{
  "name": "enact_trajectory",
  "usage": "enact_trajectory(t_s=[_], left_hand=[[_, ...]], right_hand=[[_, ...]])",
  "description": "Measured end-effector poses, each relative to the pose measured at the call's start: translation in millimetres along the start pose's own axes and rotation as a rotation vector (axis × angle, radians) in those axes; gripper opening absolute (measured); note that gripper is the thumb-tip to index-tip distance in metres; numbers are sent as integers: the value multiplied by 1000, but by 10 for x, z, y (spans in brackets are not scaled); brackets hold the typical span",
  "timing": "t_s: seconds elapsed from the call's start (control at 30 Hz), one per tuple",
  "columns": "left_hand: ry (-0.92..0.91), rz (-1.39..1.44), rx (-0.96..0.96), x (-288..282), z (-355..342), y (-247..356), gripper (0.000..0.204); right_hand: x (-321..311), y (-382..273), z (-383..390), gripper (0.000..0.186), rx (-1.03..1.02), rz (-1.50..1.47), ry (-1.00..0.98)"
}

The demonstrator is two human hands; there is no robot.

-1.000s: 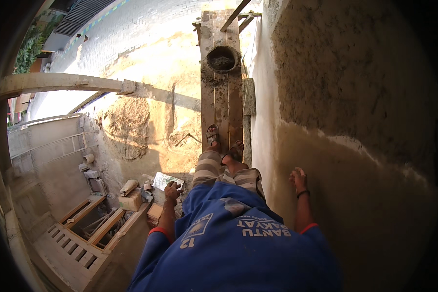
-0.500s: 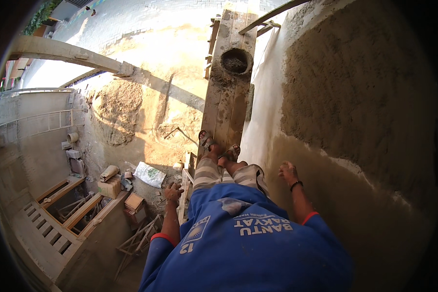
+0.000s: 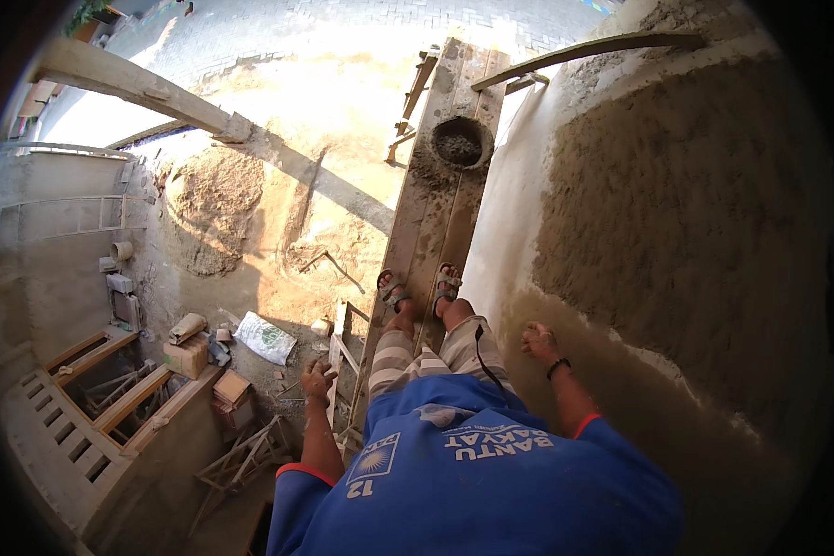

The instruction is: The person uses a wooden straightedge to level wet plaster on a wall and then uses a trowel to scoop mortar from a bucket and apply it to fill gaps in the wall surface.

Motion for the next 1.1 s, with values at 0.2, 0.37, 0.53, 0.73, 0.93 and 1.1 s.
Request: enact_trajectory(t_s=[0.2,0.37,0.53,0.73,0.93,1.1], left_hand=[[-15,86,89,174,223,146,46],[169,153,-15,-30,600,-539,41],[354,184,-224,78,810,-1408,41],[383,246,-443,390,652,-2421,47],[501,220,-585,414,-359,-3102,53],[677,601,-644,204,-1405,-3672,70]], right_hand=[[91,-79,-353,21,43,93,-137],[-137,-768,-593,31,-75,354,-185],[-347,-1629,-664,40,-160,452,-198],[-306,-1973,-1531,36,-333,826,-105],[471,-2247,-2665,33,-522,1081,-29],[1118,-2187,-3544,29,-505,1005,-132]])
Point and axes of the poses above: each hand's wrist, its own z-axis away from the middle knuckle, its own x-axis out of the palm, y = z × x, the point moved 1 cm from there along -z, towards the middle knuckle, and after that the axes turned 10 degrees about z, right-handed, at the moved point
